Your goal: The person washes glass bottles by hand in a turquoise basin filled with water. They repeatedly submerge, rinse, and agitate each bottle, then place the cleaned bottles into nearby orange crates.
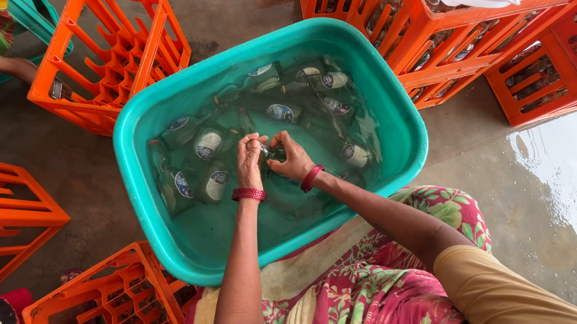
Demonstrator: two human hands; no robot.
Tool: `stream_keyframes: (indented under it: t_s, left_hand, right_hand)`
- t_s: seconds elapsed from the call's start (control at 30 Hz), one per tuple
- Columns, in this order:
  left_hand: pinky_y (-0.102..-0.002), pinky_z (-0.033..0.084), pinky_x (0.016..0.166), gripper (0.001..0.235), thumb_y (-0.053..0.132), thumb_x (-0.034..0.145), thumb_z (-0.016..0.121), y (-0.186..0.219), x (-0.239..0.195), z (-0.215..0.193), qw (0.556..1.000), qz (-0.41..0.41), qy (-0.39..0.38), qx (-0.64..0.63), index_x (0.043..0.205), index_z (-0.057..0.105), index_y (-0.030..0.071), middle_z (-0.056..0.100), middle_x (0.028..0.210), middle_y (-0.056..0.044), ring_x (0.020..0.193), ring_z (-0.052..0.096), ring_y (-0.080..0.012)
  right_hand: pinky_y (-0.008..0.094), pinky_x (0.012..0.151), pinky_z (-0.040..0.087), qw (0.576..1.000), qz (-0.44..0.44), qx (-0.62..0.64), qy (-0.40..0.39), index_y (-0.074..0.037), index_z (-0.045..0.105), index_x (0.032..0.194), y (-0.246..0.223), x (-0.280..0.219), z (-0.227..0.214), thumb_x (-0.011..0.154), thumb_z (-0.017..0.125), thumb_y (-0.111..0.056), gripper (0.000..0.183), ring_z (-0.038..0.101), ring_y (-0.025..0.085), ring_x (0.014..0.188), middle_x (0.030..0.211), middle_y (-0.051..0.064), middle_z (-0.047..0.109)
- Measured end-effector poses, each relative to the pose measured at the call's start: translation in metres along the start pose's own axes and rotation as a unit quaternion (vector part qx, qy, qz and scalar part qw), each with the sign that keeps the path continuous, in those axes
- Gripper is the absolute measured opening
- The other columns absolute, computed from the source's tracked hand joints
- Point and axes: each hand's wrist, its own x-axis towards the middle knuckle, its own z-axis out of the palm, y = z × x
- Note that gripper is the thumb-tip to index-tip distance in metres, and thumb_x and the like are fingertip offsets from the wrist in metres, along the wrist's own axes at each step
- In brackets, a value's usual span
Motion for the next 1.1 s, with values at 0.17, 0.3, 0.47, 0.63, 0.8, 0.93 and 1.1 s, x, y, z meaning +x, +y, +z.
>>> stream_keyframes:
  t_s: [0.17, 0.3, 0.47, 0.63, 0.8, 0.93, 1.1]
  left_hand:
    - [-0.030, 0.043, 0.104, 0.043, 0.038, 0.103, 0.062, -0.019, 0.007, -0.009, 0.999, 0.019, 0.013, 0.028, 0.131, 0.055, 0.006, 0.069, 0.121, -0.010, 0.112, 0.058, -0.0126]
    - [-0.029, 0.047, 0.092, 0.040, 0.022, 0.097, 0.074, -0.058, 0.013, -0.011, 0.995, 0.020, 0.093, -0.032, 0.129, 0.055, 0.005, 0.059, 0.108, -0.002, 0.101, 0.055, -0.0118]
    - [-0.029, 0.054, 0.083, 0.031, 0.010, 0.091, 0.079, -0.080, 0.015, -0.013, 0.975, 0.030, 0.203, -0.085, 0.108, 0.054, 0.004, 0.059, 0.095, -0.003, 0.088, 0.063, -0.0149]
    - [-0.037, 0.061, 0.078, 0.035, 0.008, 0.089, 0.081, -0.046, 0.016, -0.013, 0.977, 0.058, 0.116, -0.171, 0.105, 0.050, 0.007, 0.056, 0.087, -0.005, 0.075, 0.061, -0.0161]
    - [-0.034, 0.055, 0.069, 0.029, 0.017, 0.093, 0.074, -0.006, 0.011, 0.001, 0.938, 0.099, 0.276, -0.186, 0.109, 0.052, 0.009, 0.061, 0.086, -0.003, 0.075, 0.063, -0.0153]
    - [-0.039, 0.056, 0.069, 0.033, 0.020, 0.102, 0.075, 0.019, 0.000, 0.017, 0.930, 0.058, 0.282, -0.227, 0.090, 0.056, -0.004, 0.064, 0.076, -0.010, 0.070, 0.068, -0.0226]
    - [-0.039, 0.058, 0.067, 0.024, 0.026, 0.096, 0.072, 0.057, -0.009, 0.021, 0.957, 0.110, 0.058, -0.264, 0.090, 0.058, 0.007, 0.063, 0.070, -0.008, 0.065, 0.066, -0.0217]
  right_hand:
    - [0.040, 0.086, 0.056, 0.997, 0.059, -0.041, -0.022, -0.006, 0.048, 0.113, -0.016, -0.001, -0.003, 0.080, 0.073, -0.015, 0.043, 0.068, 0.027, 0.092, 0.100, 0.011, 0.065]
    - [0.044, 0.086, 0.054, 0.985, 0.060, -0.162, -0.011, -0.008, 0.053, 0.116, -0.007, -0.011, 0.008, 0.086, 0.069, -0.020, 0.036, 0.068, 0.032, 0.101, 0.106, 0.012, 0.068]
    - [0.044, 0.099, 0.051, 0.988, 0.055, -0.037, -0.143, -0.011, 0.053, 0.126, 0.023, -0.008, 0.000, 0.102, 0.063, -0.048, 0.045, 0.068, 0.030, 0.113, 0.120, 0.014, 0.068]
    - [0.052, 0.103, 0.044, 0.945, -0.016, -0.114, -0.305, -0.003, 0.041, 0.143, 0.012, -0.003, -0.038, 0.082, 0.085, -0.048, 0.088, 0.056, 0.040, 0.122, 0.132, 0.026, 0.055]
    - [0.050, 0.102, 0.046, 0.898, 0.039, -0.416, -0.137, -0.015, 0.048, 0.143, -0.071, -0.012, -0.015, 0.076, 0.087, -0.040, 0.082, 0.060, 0.035, 0.121, 0.123, 0.014, 0.063]
    - [0.048, 0.097, 0.049, 0.919, -0.063, -0.369, -0.125, -0.011, 0.050, 0.142, -0.111, -0.015, -0.016, 0.072, 0.087, -0.028, 0.081, 0.062, 0.036, 0.115, 0.123, 0.016, 0.064]
    - [0.044, 0.103, 0.047, 0.905, 0.028, 0.057, -0.421, -0.006, 0.042, 0.146, -0.103, 0.034, -0.062, 0.075, 0.088, -0.031, 0.088, 0.056, 0.038, 0.124, 0.134, 0.016, 0.061]
